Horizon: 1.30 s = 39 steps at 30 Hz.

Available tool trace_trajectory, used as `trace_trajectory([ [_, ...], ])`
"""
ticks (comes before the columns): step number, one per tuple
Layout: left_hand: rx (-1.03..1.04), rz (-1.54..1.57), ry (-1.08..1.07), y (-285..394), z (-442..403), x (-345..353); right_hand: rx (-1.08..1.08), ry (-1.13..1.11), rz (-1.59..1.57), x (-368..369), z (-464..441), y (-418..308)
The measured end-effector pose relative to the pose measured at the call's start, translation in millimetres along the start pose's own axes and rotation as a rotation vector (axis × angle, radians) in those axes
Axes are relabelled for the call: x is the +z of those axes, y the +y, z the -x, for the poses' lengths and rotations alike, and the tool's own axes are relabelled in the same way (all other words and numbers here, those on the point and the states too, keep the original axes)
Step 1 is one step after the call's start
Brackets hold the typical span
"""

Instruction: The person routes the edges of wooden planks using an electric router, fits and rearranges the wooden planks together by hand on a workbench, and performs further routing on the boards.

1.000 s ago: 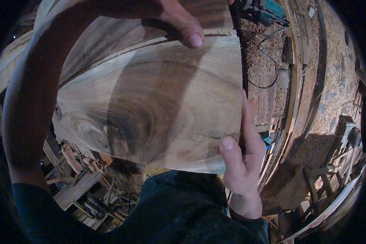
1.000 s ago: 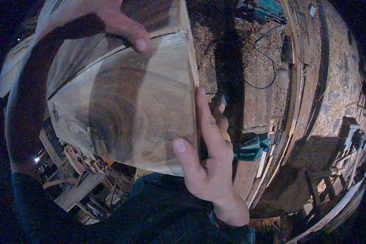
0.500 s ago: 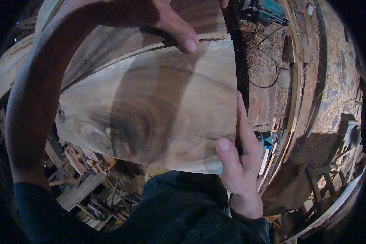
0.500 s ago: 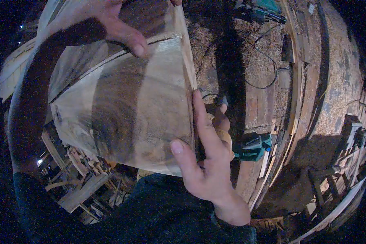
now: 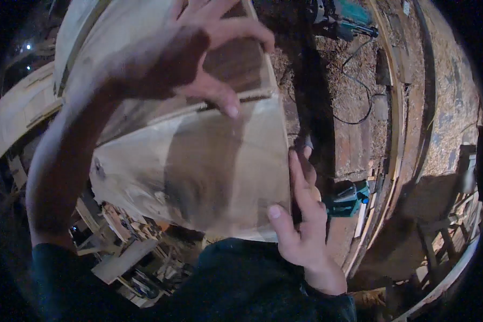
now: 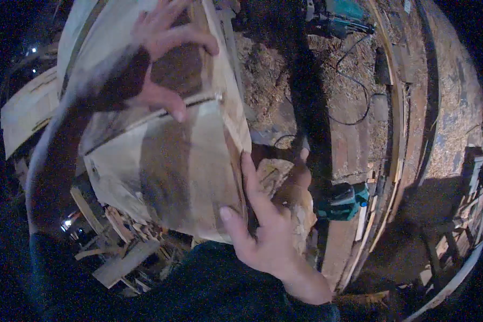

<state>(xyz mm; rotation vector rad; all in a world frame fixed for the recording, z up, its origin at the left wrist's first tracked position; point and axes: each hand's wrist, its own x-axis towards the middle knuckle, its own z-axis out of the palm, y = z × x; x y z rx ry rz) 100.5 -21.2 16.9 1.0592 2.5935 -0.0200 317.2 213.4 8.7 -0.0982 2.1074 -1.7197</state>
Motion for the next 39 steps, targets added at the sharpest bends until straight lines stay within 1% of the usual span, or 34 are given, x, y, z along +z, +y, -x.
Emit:
trace_trajectory([
  [2, 0.077, 0.131, -0.057, 13.3, 6.4, -29.1, -0.084, -0.005, 0.095, -5.0, -7.6, -0.1],
  [3, 0.003, 0.147, -0.12, 15.0, 7.5, -30.2, -0.049, -0.02, 0.054, -6.7, -6.8, -2.8],
  [6, 0.076, 0.195, -0.02, 15.7, 10.0, -27.9, -0.032, -0.011, -0.129, -5.6, -3.8, 2.1],
  [7, 0.011, 0.141, -0.09, 21.6, 5.3, -32.5, 0.004, -0.032, -0.214, -5.0, -2.0, 5.1],
  [8, -0.01, 0.161, -0.116, 23.7, 2.4, -36.2, 0.037, -0.051, -0.301, -5.4, -2.3, 6.4],
  [9, -0.031, 0.181, -0.145, 23.2, 0.8, -37.0, -0.052, 0.015, -0.21, -7.0, -6.1, 6.5],
  [10, -0.053, 0.2, -0.175, 22.9, -0.7, -37.1, -0.01, -0.012, -0.255, -7.9, -5.6, 7.7],
  [12, -0.014, 0.118, -0.173, 24.0, -2.8, -35.0, 0.073, -0.073, -0.35, -7.6, -1.0, 12.4],
  [13, -0.014, 0.129, -0.199, 24.5, -2.6, -34.9, -0.025, 0.014, -0.303, -4.1, -3.2, 17.6],
  [14, -0.013, 0.14, -0.226, 25.2, -2.5, -34.8, -0.005, -0.022, -0.277, -5.2, -3.6, 18.5],
  [16, -0.059, 0.252, -0.335, 26.6, -2.8, -39.2, 0.033, -0.098, -0.229, -10.0, -1.2, 19.7],
  [17, -0.088, 0.308, -0.39, 26.2, -1.8, -41.6, 0.01, -0.071, -0.261, -3.2, 2.0, 25.1],
  [20, -0.202, 0.478, -0.567, 20.5, 2.6, -50.1, 0.038, -0.112, -0.327, -3.1, 3.4, 21.9],
  [23, -0.275, 0.505, -0.739, 5.8, 10.3, -54.4, 0.089, -0.141, -0.342, -0.8, 6.1, 20.3],
  [26, -0.266, 0.488, -0.647, 21.6, -8.3, -63.3, 0.115, -0.129, -0.33, 3.3, 8.4, 20.5],
  [29, -0.276, 0.282, -0.717, 22.1, -7.4, -67.4, 0.073, -0.086, -0.27, 1.2, 5.9, 20.6],
  [32, -0.156, 0.378, -0.649, 18.9, -7.1, -59.1, 0.057, -0.024, -0.285, -3.8, -2.2, 21.3],
  [35, -0.247, 0.406, -0.711, 24.0, -14.4, -63.2, 0.074, -0.051, -0.264, -6.0, -1.7, 20.5],
  [38, -0.171, 0.364, -0.591, 22.9, -12.5, -60.8, 0.056, -0.172, -0.33, -3.5, 3.6, 32.4],
  [39, -0.186, 0.317, -0.619, 21.9, -9.1, -61.0, 0.042, -0.16, -0.3, -3.4, 2.5, 35.0],
])
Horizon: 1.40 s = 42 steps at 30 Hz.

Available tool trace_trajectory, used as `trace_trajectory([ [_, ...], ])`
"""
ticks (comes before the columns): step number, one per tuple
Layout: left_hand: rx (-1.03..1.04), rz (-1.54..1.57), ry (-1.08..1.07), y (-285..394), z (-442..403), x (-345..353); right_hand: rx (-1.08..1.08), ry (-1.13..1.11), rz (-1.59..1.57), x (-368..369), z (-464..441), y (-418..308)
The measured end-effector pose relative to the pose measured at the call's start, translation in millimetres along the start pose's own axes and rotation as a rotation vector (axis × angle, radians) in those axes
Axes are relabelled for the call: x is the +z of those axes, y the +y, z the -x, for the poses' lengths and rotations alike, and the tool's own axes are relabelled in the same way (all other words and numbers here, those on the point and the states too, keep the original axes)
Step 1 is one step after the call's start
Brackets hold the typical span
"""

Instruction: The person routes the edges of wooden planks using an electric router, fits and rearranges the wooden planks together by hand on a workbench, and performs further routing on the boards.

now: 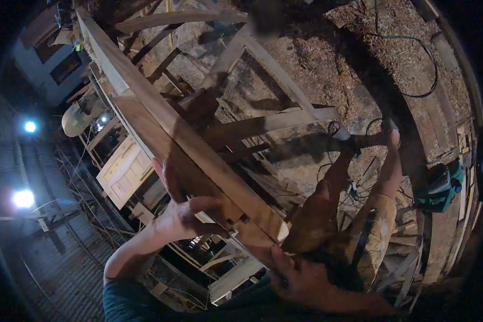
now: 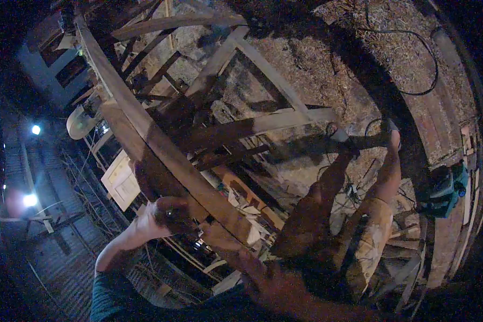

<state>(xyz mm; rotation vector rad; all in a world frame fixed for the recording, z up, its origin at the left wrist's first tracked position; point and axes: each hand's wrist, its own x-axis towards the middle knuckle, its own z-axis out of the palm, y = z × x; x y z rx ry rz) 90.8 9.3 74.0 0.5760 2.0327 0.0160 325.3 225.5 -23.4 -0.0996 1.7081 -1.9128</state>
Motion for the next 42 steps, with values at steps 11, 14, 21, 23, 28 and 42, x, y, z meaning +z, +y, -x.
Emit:
trace_trajectory([
  [11, 0.007, -0.169, -0.038, -2.4, -3.5, 2.9, -0.019, 0.064, 0.055, -4.3, -6.3, 7.8],
  [14, 0.017, -0.157, -0.057, -4.7, -1.5, 3.0, -0.03, 0.046, -0.041, -9.8, -9.8, 10.8],
  [21, -0.028, -0.038, -0.216, -1.7, -6.0, -5.4, -0.055, 0.241, -0.181, -66.5, -71.8, 14.5],
  [23, -0.173, 0.059, -0.301, 6.9, -11.1, -11.5, -0.098, 0.077, -0.178, -22.8, -104.9, -4.0],
  [28, 0.08, 0.084, -0.211, -26.1, 20.4, 10.2, -0.088, 0.189, -0.208, -36.7, -100.4, -5.4],
  [42, 0.117, 0.017, -0.239, -47.0, 47.0, 27.5, 0.037, 0.065, -0.097, -23.2, -114.8, -18.5],
])
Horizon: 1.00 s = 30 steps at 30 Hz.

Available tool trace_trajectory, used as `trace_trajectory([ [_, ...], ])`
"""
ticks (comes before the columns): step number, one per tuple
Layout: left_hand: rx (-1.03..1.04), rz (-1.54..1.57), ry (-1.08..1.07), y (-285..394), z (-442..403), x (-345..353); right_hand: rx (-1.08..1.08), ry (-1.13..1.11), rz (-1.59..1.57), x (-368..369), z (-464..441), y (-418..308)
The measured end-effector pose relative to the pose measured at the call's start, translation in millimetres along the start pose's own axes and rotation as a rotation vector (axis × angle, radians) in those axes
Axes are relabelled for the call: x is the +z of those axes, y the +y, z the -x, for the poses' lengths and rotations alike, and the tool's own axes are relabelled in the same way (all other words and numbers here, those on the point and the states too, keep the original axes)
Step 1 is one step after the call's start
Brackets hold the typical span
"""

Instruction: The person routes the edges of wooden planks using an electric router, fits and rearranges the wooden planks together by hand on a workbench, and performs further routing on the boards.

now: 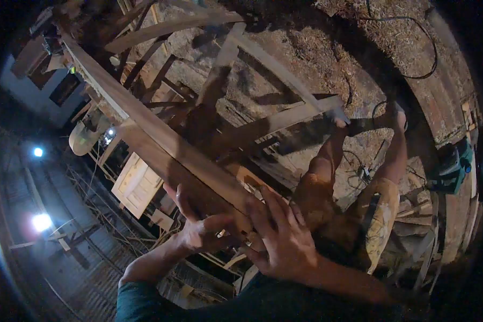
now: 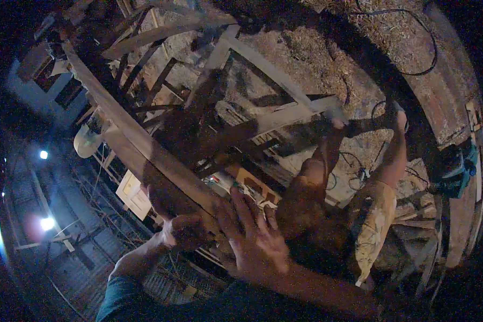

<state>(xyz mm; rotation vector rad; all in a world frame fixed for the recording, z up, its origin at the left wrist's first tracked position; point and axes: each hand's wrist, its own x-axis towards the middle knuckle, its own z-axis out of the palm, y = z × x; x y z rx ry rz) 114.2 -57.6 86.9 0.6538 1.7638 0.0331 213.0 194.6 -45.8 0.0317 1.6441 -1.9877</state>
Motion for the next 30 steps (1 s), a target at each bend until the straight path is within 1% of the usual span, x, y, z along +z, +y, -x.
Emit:
trace_trajectory([
  [2, 0.033, 0.044, 0.069, -9.7, 3.8, 10.7, -0.002, -0.027, -0.019, 0.3, 3.0, 1.4],
  [5, 0.12, 0.087, 0.15, -5.8, -5.5, 3.8, 0.043, -0.085, -0.036, -1.9, -0.3, -0.8],
  [9, 0.223, 0.107, 0.222, 1.2, -13.0, -4.0, 0.037, -0.059, -0.11, -14.9, 1.2, 1.2],
  [11, 0.247, 0.065, 0.205, -0.4, -9.7, -2.6, 0.046, -0.031, -0.152, -29.3, 4.5, -1.2],
  [14, 0.271, 0.031, 0.159, -2.9, 3.6, 3.7, 0.038, 0.049, -0.173, 3.5, 3.9, 2.1],
  [16, 0.275, 0.024, 0.135, -5.9, 11.3, 7.4, 0.031, 0.08, -0.177, 4.0, 4.2, 2.7],
  [21, 0.316, -0.117, 0.215, 0.7, -1.2, 0.9, 0.032, 0.094, -0.144, 0.1, 1.3, 4.1],
  [26, 0.306, -0.329, 0.326, 12.1, -20.9, -8.9, 0.029, 0.112, -0.142, -1.7, 0.7, 3.1],
  [30, 0.285, -0.433, 0.386, 15.9, -29.1, -11.6, 0.016, 0.118, -0.149, -4.1, -1.1, 4.0],
])
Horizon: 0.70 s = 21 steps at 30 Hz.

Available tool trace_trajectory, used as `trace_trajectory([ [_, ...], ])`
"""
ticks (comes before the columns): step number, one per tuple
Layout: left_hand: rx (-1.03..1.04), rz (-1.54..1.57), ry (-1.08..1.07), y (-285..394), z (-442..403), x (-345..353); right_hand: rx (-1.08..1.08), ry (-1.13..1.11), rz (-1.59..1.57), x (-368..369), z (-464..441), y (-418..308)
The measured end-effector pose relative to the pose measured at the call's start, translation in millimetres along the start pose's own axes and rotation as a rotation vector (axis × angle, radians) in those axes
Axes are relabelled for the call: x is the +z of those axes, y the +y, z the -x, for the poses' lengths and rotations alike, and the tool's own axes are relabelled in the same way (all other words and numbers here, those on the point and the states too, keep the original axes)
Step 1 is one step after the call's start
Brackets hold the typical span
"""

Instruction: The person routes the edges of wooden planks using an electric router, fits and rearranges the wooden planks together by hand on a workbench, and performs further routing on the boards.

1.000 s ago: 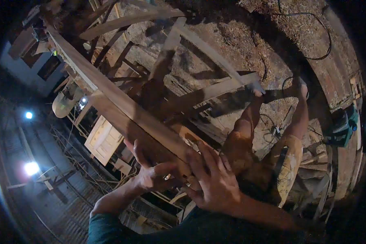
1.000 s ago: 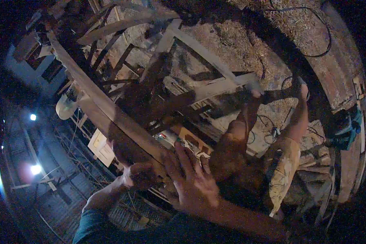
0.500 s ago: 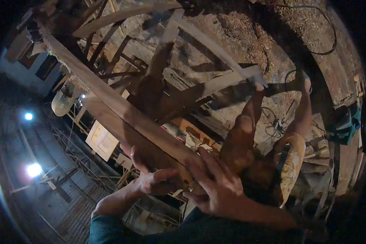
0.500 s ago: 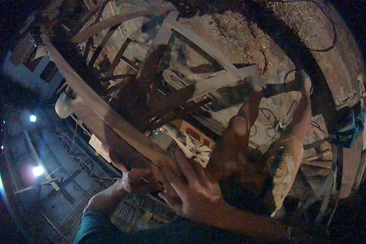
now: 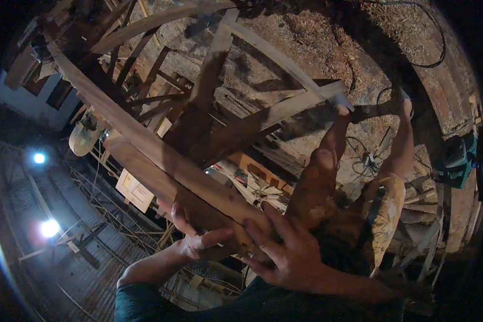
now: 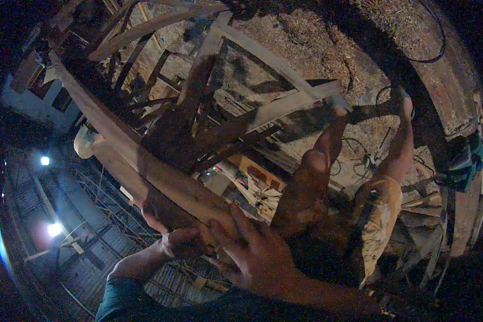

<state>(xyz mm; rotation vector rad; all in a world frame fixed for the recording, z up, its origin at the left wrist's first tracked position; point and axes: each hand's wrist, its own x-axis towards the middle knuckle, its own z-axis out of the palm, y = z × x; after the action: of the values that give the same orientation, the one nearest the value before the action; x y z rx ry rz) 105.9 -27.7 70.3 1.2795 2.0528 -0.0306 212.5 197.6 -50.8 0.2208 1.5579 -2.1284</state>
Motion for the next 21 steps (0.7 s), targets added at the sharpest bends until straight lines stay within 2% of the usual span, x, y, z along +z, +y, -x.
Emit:
trace_trajectory([
  [7, -0.005, -0.004, 0.052, 2.6, 0.0, 3.0, -0.02, 0.026, 0.002, 0.6, -1.9, 1.1],
  [21, -0.008, 0.057, -0.021, -0.3, -0.4, -5.9, 0.013, 0.047, -0.039, 3.3, 2.4, 3.4],
])
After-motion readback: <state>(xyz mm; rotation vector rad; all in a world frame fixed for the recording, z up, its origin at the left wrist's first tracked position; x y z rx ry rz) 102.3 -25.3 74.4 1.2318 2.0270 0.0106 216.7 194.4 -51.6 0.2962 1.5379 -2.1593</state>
